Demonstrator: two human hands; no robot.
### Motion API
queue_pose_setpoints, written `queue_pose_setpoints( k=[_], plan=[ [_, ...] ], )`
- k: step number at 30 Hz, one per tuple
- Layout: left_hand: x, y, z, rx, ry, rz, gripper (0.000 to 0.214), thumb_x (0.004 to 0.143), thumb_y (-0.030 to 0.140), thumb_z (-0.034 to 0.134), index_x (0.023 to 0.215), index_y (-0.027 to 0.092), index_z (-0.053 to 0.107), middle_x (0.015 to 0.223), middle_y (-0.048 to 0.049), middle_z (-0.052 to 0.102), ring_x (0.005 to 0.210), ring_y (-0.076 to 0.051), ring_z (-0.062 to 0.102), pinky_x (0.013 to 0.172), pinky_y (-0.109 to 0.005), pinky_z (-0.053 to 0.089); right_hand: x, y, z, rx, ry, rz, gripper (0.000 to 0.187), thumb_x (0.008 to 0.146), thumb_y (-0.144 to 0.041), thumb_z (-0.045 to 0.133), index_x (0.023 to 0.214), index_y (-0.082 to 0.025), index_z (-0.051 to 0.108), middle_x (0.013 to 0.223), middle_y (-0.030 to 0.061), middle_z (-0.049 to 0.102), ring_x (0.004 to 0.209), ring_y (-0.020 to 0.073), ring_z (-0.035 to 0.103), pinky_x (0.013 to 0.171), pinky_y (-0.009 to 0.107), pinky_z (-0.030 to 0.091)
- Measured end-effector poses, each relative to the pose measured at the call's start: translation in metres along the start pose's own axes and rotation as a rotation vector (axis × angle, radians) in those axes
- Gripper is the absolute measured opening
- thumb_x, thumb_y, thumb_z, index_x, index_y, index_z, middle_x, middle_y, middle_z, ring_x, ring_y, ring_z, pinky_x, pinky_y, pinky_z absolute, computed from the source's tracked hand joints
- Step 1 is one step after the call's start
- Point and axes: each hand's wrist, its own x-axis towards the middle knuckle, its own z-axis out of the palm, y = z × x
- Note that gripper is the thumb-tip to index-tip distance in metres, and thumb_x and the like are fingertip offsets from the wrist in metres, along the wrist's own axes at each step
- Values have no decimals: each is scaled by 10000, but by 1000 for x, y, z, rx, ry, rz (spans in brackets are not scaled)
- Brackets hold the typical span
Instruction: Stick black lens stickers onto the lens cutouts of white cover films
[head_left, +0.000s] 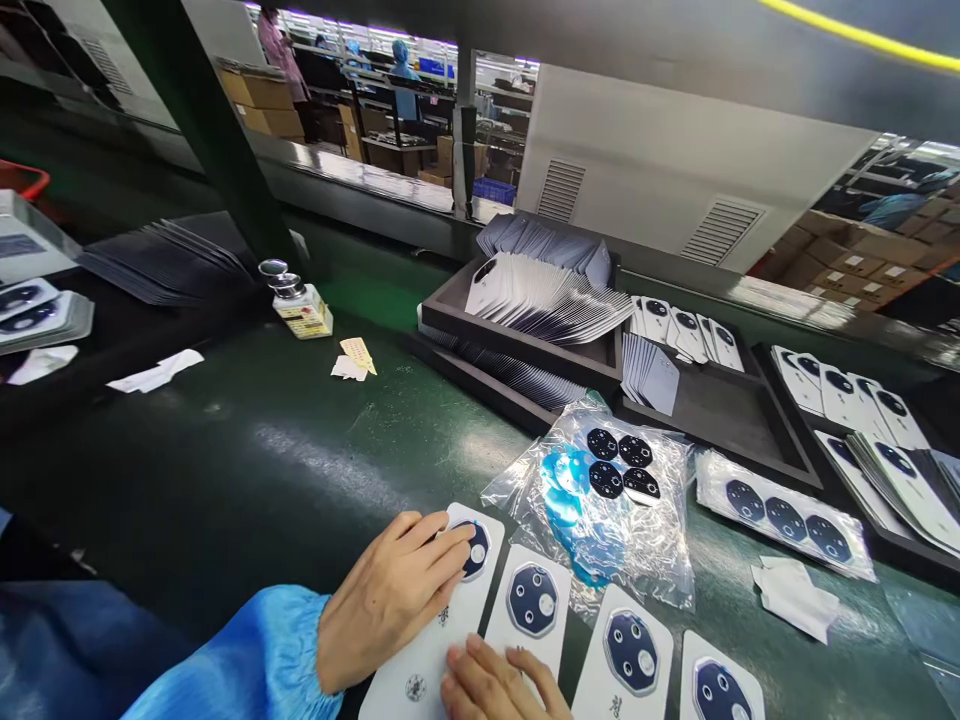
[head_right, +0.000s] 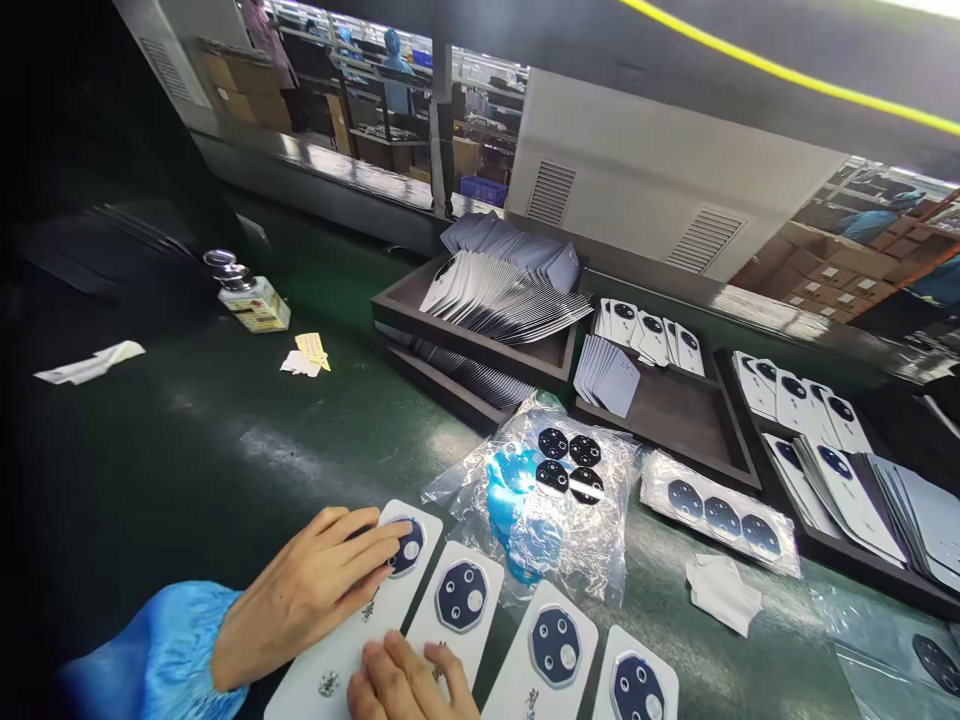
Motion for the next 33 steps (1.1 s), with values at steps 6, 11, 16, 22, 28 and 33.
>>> queue_pose_setpoints(
  k=[6, 11, 16, 22, 28, 33],
  plan=[
    [2, 3, 0, 28, -44, 9, 312, 957, 66, 306, 884, 157, 596, 960, -37, 685, 921, -185, 574, 785, -324, 382, 17, 13, -5, 23, -217, -181, 511, 1031, -207, 248, 682, -229, 620, 671, -121, 727, 638, 24, 664, 609, 245, 408],
    [3, -2, -3, 36, -78, 52, 348, 885, -19, 297, 992, 156, 578, 988, -46, 686, 899, -186, 588, 756, -316, 399, 16, 15, -5, 51, -212, -169, 495, 1036, -237, 279, 679, -229, 622, 665, -130, 724, 635, 17, 660, 613, 237, 404],
    [16, -25, -7, -310, -213, -67, 229, 933, 58, 353, 959, 195, 535, 900, -17, 636, 847, -164, 556, 759, -287, 424, 14, 17, -7, 86, -276, -205, 428, 1024, -219, 327, 732, -216, 640, 735, -111, 741, 721, 28, 671, 668, 237, 415],
    [45, -36, 1, -412, -445, -120, 221, 830, -32, 433, 841, 189, 438, 866, -10, 540, 823, -165, 487, 729, -271, 416, 16, 21, -13, 94, -308, -232, 379, 1008, -198, 365, 758, -205, 649, 773, -98, 745, 771, 37, 663, 683, 240, 420],
    [58, -38, 3, -416, -514, -49, 254, 789, -49, 481, 771, 195, 410, 792, 15, 501, 717, -140, 466, 642, -230, 393, 12, 21, -15, 138, -367, -202, 325, 999, -225, 397, 813, -197, 661, 846, -83, 746, 841, 49, 651, 725, 243, 420],
    [58, -39, 7, -400, -476, 22, 249, 796, -53, 402, 775, 195, 410, 772, 12, 482, 701, -144, 445, 629, -230, 383, 12, 19, -16, 173, -365, -150, 360, 1013, -213, 345, 832, -204, 657, 853, -81, 746, 849, 45, 651, 749, 231, 414]
  ],
)
